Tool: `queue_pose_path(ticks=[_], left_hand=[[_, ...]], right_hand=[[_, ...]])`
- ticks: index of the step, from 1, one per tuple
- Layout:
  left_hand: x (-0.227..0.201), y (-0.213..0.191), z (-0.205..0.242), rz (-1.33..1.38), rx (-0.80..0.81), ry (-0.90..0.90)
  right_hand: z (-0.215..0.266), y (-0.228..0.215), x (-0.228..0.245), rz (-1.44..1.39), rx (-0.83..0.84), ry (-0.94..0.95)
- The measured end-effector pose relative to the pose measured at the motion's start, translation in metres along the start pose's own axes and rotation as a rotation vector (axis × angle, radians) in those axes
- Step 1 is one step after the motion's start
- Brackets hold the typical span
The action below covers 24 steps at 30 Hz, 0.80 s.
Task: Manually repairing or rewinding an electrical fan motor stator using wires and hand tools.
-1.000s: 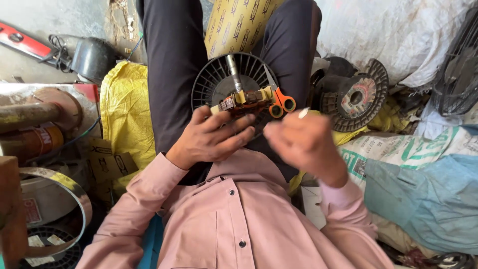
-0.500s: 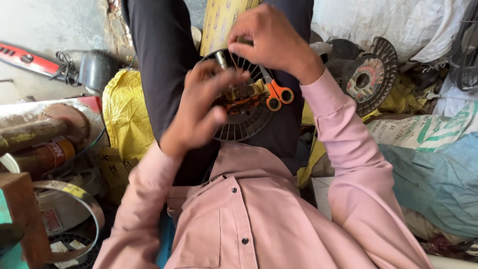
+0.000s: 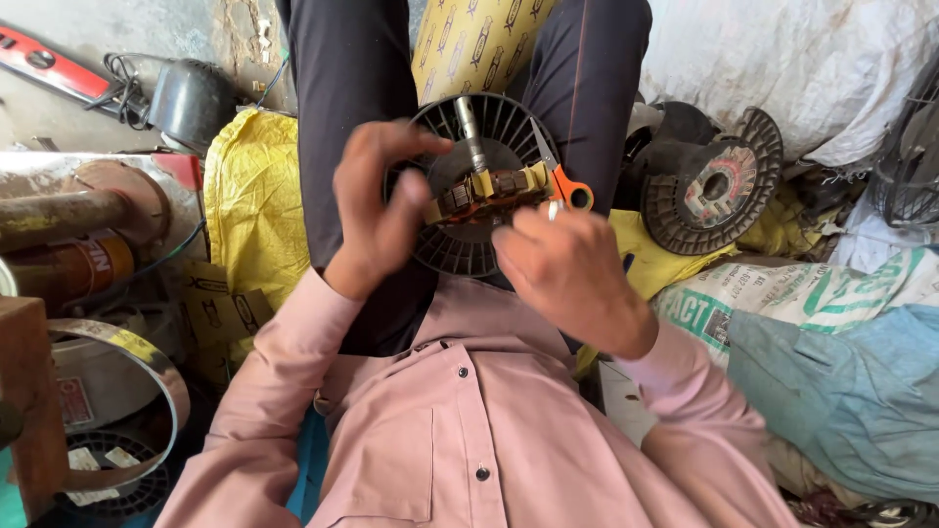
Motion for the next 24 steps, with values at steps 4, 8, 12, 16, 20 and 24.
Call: queue_pose_path(ticks=[4, 8, 12, 16, 20, 24], left_hand=[[-0.074, 0.008, 0.048, -0.361, -0.035, 0.906], [-0.070, 0.041, 0.075, -0.664, 0.207, 1.119], [-0.067, 0.044, 0.073, -0.689, 0.177, 1.053], [-0.069, 0.048, 0.062, -0.710, 0.182, 0.994], [-0.079, 0.036, 0.021, -0.460, 0.133, 0.753], [-0.041, 0.041, -0.010, -0.135, 0.435, 0.361]], right_hand=[[0.022, -0.012, -0.004, -0.020, -0.009, 0.003], [0.015, -0.034, -0.027, -0.033, -0.100, 0.010], [-0.020, -0.031, -0.072, 0.013, -0.196, -0.016], [-0.039, 0.026, -0.123, -0.115, -0.127, -0.079], [-0.060, 0.060, -0.135, -0.219, -0.006, -0.064], [-0.087, 0.027, -0.105, -0.195, -0.021, -0.106]])
Point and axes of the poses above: each hand's wrist, its own z-axis away from the middle knuckle, its own y-axis out of the palm, x = y × z, the point moved 9 cm from there along -z, towards the middle knuckle, and after that the axes turned 11 degrees about -x, right-handed, at the moved point
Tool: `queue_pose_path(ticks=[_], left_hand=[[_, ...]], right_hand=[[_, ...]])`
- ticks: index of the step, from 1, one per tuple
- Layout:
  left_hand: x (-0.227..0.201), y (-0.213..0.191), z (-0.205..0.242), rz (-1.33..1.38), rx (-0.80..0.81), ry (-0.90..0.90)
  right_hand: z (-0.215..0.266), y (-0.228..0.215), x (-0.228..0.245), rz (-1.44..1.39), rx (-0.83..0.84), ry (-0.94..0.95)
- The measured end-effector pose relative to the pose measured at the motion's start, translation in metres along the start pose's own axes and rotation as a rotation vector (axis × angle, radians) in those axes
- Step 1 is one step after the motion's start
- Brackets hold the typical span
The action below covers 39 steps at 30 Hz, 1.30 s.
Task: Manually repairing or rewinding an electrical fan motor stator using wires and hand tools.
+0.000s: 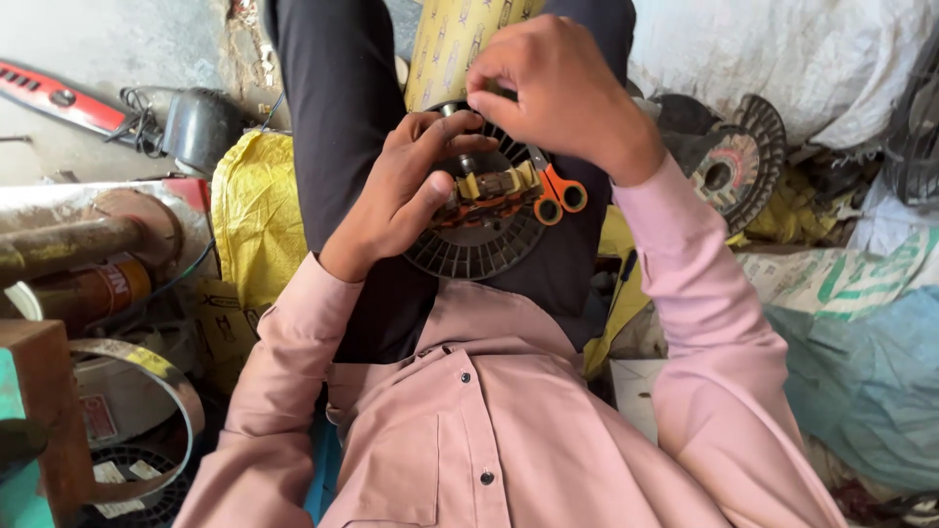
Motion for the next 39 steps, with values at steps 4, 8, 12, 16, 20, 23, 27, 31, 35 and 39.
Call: queue_pose_path(ticks=[4, 8, 12, 16, 20, 23, 27, 31, 35, 39], left_hand=[[0.015, -0.001, 0.019, -0.030, -0.074, -0.039], [0.019, -0.006, 0.026, 0.249, -0.184, -0.170], [0.003, -0.020, 0.026, 0.299, -0.371, -0.158], [-0.043, -0.013, 0.050, -0.328, -0.396, 0.397], [-0.055, 0.027, 0.065, -0.644, -0.132, 0.599], [-0.049, 0.033, 0.068, -0.625, -0.137, 0.526], [-0.045, 0.036, 0.062, -0.755, -0.105, 0.468], [-0.057, 0.024, 0.045, -0.781, -0.183, 0.524], [-0.032, -0.008, 0.002, -0.279, -0.154, 0.188], [0.010, -0.009, 0.010, -0.095, -0.033, 0.002]], right_hand=[[0.003, -0.011, 0.058, 0.042, 0.050, -0.049], [0.024, -0.015, 0.099, 0.047, 0.098, 0.063], [0.057, -0.013, 0.119, 0.238, 0.133, 0.069], [0.084, -0.019, 0.116, 0.222, 0.113, 0.140], [0.088, -0.045, 0.096, 0.181, -0.025, 0.132], [0.070, -0.056, 0.066, 0.228, -0.117, 0.119], [0.045, -0.019, 0.009, 0.164, -0.051, 0.062], [0.035, 0.022, -0.034, 0.051, -0.037, 0.025], [0.008, 0.009, -0.006, 0.024, -0.075, -0.058], [-0.002, -0.019, 0.052, 0.165, -0.098, -0.103]])
Point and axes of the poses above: each hand's wrist, its own z-axis away from the middle knuckle, its own y-axis out of the palm, x = y × z, the point moved 9 cm from there along -z, towards the middle knuckle, and after that the axes turned 11 degrees about -x, right-handed, at the moved point
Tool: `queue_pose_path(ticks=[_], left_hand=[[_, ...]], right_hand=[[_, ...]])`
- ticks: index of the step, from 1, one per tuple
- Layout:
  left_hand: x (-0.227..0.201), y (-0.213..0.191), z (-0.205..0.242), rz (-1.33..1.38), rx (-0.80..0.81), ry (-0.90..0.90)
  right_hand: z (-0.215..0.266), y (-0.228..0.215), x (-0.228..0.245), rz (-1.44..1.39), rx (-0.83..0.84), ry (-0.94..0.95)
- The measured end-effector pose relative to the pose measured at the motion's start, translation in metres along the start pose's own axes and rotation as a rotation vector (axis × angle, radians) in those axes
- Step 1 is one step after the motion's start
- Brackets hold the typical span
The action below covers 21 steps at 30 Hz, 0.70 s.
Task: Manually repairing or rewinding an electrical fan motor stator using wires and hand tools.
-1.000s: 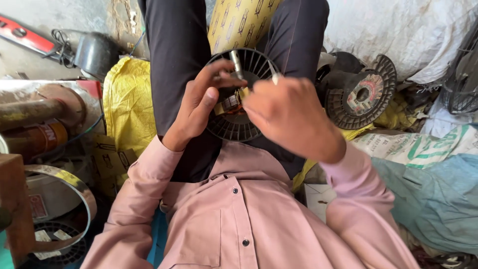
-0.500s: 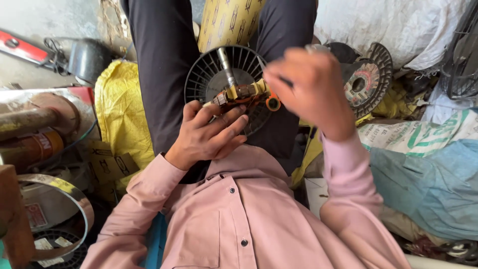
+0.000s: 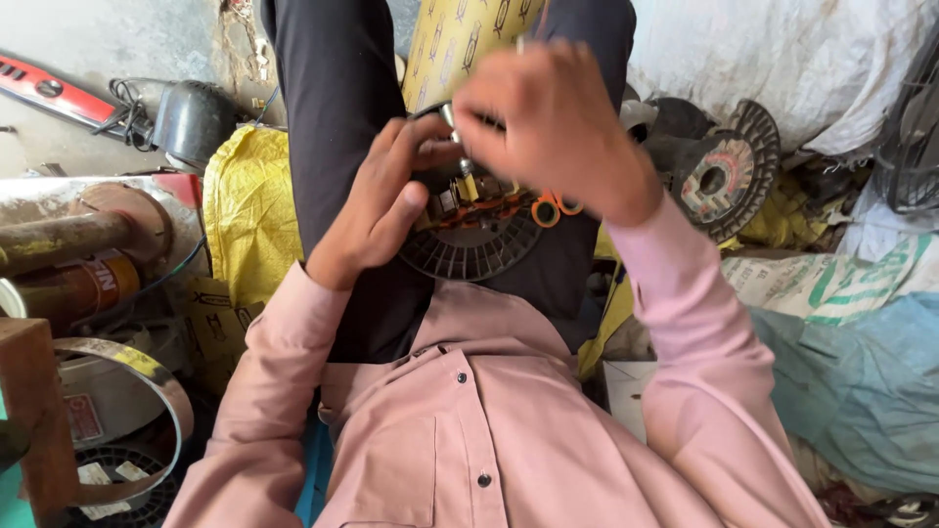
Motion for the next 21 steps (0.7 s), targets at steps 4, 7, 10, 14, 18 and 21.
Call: queue_pose_path(ticks=[4, 7, 10, 14, 18, 21], left_hand=[[0.006, -0.002, 0.018, 0.283, -0.072, -0.128], [0.003, -0.002, 0.023, 0.327, -0.089, -0.120], [-0.001, -0.011, 0.028, 0.020, -0.234, -0.071], [-0.066, 0.007, 0.046, -0.461, -0.221, 0.530], [-0.059, 0.036, 0.056, -0.553, -0.007, 0.496], [-0.066, 0.035, 0.058, -0.592, -0.071, 0.494]], right_hand=[[0.022, -0.006, 0.042, -0.067, 0.126, 0.107], [0.042, -0.014, 0.071, -0.024, 0.144, 0.080], [0.070, -0.012, 0.078, 0.080, 0.224, 0.111], [0.080, -0.038, 0.078, 0.023, 0.155, 0.123], [0.077, -0.057, 0.035, 0.141, 0.031, 0.221], [0.056, -0.035, -0.007, 0.112, 0.015, 0.151]])
Point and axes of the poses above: each hand's wrist, its own z-axis away from the middle knuckle, its own y-axis out of the palm, x = y × z, the point moved 9 cm from there along -z, towards the middle knuckle, and after that the axes turned 11 degrees about -x, right-handed, at the moved point
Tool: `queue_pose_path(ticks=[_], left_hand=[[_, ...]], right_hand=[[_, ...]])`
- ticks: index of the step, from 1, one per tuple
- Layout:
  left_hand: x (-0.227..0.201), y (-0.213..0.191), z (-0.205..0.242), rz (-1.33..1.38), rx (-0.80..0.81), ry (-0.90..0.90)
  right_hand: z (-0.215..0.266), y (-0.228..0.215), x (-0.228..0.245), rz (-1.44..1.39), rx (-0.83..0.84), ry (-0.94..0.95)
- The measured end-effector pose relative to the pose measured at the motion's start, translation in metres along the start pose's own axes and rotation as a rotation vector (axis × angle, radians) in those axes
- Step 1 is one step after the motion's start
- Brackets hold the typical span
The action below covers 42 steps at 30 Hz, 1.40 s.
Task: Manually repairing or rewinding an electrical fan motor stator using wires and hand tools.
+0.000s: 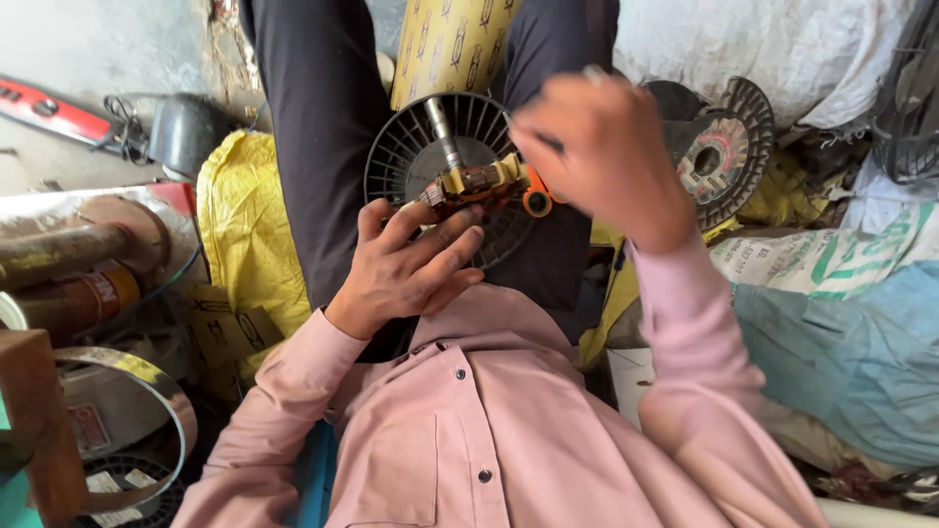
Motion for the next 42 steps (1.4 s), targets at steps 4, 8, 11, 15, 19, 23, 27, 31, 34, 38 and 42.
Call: queue_pose_path(ticks=[4, 8, 11, 15, 19, 23, 27, 31, 34, 38, 42], left_hand=[[0.007, 0.002, -0.008, -0.086, 0.034, -0.048], [0.036, -0.012, -0.039, 0.141, -0.037, -0.232], [0.065, 0.003, -0.042, 0.409, 0.084, -0.463], [0.075, 0.012, -0.021, 0.479, 0.075, -0.525], [0.082, 0.021, 0.006, 0.799, -0.016, -0.700], [0.085, 0.033, 0.017, 0.991, -0.082, -0.887], [0.087, 0.047, 0.022, 1.132, -0.136, -1.024], [0.087, 0.036, 0.017, 0.865, -0.165, -0.930], [0.079, 0.018, 0.005, 0.633, -0.226, -0.673], [0.085, 0.022, 0.003, 0.655, -0.310, -0.646], [0.115, 0.041, 0.029, 1.001, -0.471, -1.114]], right_hand=[[-0.014, 0.063, -0.038, -0.139, 0.014, -0.095], [-0.036, 0.086, -0.040, -0.244, 0.057, -0.079], [-0.052, 0.064, -0.020, -0.227, 0.050, -0.080], [-0.044, 0.042, 0.018, -0.017, 0.067, -0.080], [-0.013, 0.017, 0.068, -0.114, 0.072, -0.032], [0.014, 0.008, 0.086, -0.063, 0.103, -0.016], [0.047, 0.015, 0.088, -0.028, 0.138, -0.048], [0.058, 0.011, 0.084, -0.026, 0.122, -0.063], [0.062, 0.008, 0.082, -0.036, 0.096, -0.059], [0.066, 0.008, 0.077, -0.037, 0.068, -0.063], [0.072, 0.013, 0.077, -0.081, 0.071, -0.088]])
Point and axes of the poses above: each hand's wrist, its own z-axis away from the middle knuckle, its own y-axis out of the palm, x = y × z, the point moved 9 cm from there along -z, towards the middle knuckle, and after that the axes turned 11 degrees about -x, right-handed, at the moved point
